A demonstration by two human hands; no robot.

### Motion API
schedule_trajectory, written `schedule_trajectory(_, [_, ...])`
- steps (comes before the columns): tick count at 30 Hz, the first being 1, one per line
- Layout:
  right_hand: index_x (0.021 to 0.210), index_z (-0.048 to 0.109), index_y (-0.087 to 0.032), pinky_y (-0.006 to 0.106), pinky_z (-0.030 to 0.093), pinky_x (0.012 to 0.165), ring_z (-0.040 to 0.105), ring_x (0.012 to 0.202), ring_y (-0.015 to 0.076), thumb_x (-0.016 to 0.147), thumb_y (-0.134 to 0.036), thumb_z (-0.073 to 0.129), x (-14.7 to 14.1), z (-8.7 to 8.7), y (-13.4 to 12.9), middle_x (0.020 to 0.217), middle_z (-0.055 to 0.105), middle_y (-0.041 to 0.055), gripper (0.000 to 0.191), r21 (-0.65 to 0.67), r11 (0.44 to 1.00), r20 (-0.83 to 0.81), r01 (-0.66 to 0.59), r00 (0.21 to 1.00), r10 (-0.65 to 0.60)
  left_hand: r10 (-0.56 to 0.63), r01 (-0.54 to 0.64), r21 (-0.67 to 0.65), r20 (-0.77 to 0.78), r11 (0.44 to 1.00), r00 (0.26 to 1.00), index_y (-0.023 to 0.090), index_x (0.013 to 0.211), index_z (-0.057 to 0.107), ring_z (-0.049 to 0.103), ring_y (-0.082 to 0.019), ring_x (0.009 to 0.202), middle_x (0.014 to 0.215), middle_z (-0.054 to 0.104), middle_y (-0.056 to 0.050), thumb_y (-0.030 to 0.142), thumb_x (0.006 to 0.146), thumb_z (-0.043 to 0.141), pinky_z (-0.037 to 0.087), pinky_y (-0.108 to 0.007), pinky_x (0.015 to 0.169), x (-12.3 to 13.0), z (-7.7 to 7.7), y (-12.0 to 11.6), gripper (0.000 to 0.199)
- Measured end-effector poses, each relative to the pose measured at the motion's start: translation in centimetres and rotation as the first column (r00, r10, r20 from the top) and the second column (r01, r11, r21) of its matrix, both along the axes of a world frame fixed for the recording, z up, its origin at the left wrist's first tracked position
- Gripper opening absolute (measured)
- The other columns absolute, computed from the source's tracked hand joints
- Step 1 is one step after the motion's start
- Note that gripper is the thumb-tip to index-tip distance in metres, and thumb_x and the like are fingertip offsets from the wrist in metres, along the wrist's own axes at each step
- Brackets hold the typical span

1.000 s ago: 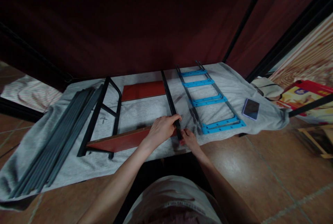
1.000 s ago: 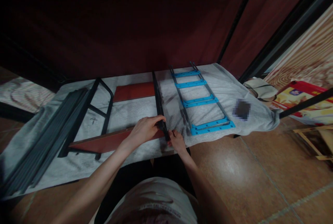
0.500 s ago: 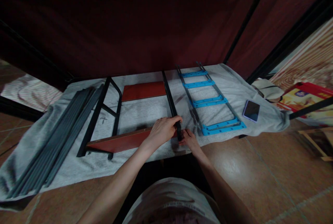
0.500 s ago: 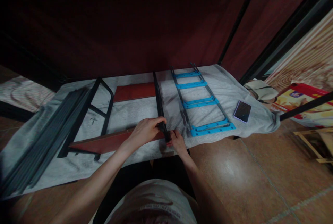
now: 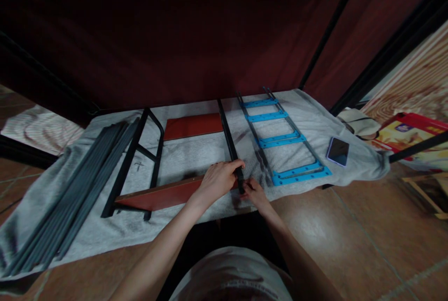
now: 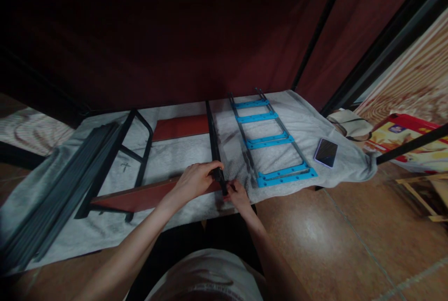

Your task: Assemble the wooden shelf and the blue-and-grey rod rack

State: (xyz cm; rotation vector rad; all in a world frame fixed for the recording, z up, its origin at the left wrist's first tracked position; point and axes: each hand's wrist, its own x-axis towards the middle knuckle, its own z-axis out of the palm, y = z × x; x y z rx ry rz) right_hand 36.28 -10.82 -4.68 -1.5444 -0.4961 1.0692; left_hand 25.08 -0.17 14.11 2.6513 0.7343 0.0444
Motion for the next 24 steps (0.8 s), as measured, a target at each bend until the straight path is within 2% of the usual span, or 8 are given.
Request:
schedule_trajectory(4, [0.084, 0.049, -0.023, 0.034, 0.054, 0.050, 0.062, 0.050, 0.0172, 0.081, -0.048, 0.051, 0.14, -0.07, -0.07, 0.062, 0.059, -0.0023, 0.025, -0.077, 0.997, 0.016, -0.026, 1.000, 0.027, 0.014, -0.014, -0.011, -0.012, 1.000, 1.000, 0.036, 0.118, 0.059, 0.066, -0.021, 0.093, 0.101, 0.071, 0.002, 0.011, 0.082, 0.047, 0.044, -0.026, 0.076, -0.01, 0.18, 0.00, 0.045])
schedule_trajectory(8, [0.095, 0.049, -0.024, 0.035, 0.057, 0.055, 0.064, 0.056, 0.0166, 0.081, -0.048, 0.050, 0.18, -0.20, -0.19, 0.077, 0.064, -0.0001, 0.028, -0.032, 0.999, -0.043, 0.023, 0.999, -0.024, 0.017, -0.017, -0.002, -0.016, 1.000, 1.000, 0.037, 0.118, 0.059, 0.066, -0.021, 0.093, 0.101, 0.071, 0.002, 0.012, 0.082, 0.048, 0.044, -0.027, 0.076, -0.03, 0.11, 0.03, 0.045])
schedule_trajectory(10, [0.095, 0.050, -0.023, 0.035, 0.057, 0.057, 0.064, 0.057, 0.0160, 0.079, -0.045, 0.053, 0.13, -0.24, -0.23, 0.080, 0.064, -0.0001, 0.027, -0.007, 1.000, -0.020, 0.010, 1.000, -0.010, 0.009, -0.009, 0.004, -0.016, 1.000, 1.000, 0.037, 0.118, 0.058, 0.066, -0.022, 0.093, 0.100, 0.071, 0.002, 0.012, 0.082, 0.048, 0.044, -0.027, 0.075, -0.03, -0.01, 0.02, 0.045])
schedule_trajectory(14, [0.088, 0.050, -0.024, 0.037, 0.056, 0.056, 0.064, 0.055, 0.0178, 0.079, -0.043, 0.054, 0.00, -0.03, -0.18, 0.068, 0.060, -0.0019, 0.021, -0.029, 0.999, 0.059, -0.026, 0.998, 0.027, -0.001, 0.001, 0.009, -0.014, 1.000, 1.000, 0.037, 0.117, 0.059, 0.066, -0.022, 0.091, 0.097, 0.072, 0.001, 0.012, 0.082, 0.047, 0.045, -0.028, 0.076, 0.00, -0.24, -0.01, 0.044])
schedule_trajectory(17, [0.090, 0.049, -0.023, 0.038, 0.055, 0.053, 0.064, 0.053, 0.0197, 0.083, -0.046, 0.048, -0.04, 0.22, -0.18, 0.063, 0.060, -0.0014, 0.024, -0.068, 0.997, 0.039, -0.031, 0.999, 0.033, 0.000, 0.000, 0.012, -0.008, 1.000, 1.000, 0.037, 0.117, 0.059, 0.067, -0.022, 0.091, 0.097, 0.072, 0.002, 0.014, 0.083, 0.047, 0.045, -0.028, 0.076, 0.02, -0.30, 0.06, 0.042])
schedule_trajectory(21, [0.098, 0.048, -0.023, 0.037, 0.057, 0.057, 0.066, 0.057, 0.0184, 0.083, -0.046, 0.048, 0.00, 0.02, -0.29, 0.073, 0.063, -0.0004, 0.027, -0.037, 0.999, 0.005, -0.036, 0.999, 0.036, -0.008, 0.008, 0.012, 0.000, 1.000, 1.000, 0.037, 0.118, 0.059, 0.067, -0.022, 0.093, 0.100, 0.072, 0.002, 0.014, 0.083, 0.047, 0.046, -0.029, 0.078, 0.01, -0.29, 0.15, 0.043])
schedule_trajectory(24, [0.095, 0.048, -0.024, 0.036, 0.057, 0.057, 0.066, 0.058, 0.0170, 0.080, -0.043, 0.051, 0.00, -0.26, -0.27, 0.078, 0.062, -0.0005, 0.024, -0.006, 0.999, 0.043, -0.054, 0.998, 0.054, -0.006, 0.006, 0.006, -0.005, 1.000, 1.000, 0.037, 0.117, 0.059, 0.067, -0.022, 0.094, 0.101, 0.072, 0.002, 0.013, 0.083, 0.047, 0.046, -0.029, 0.079, 0.02, -0.26, 0.06, 0.044])
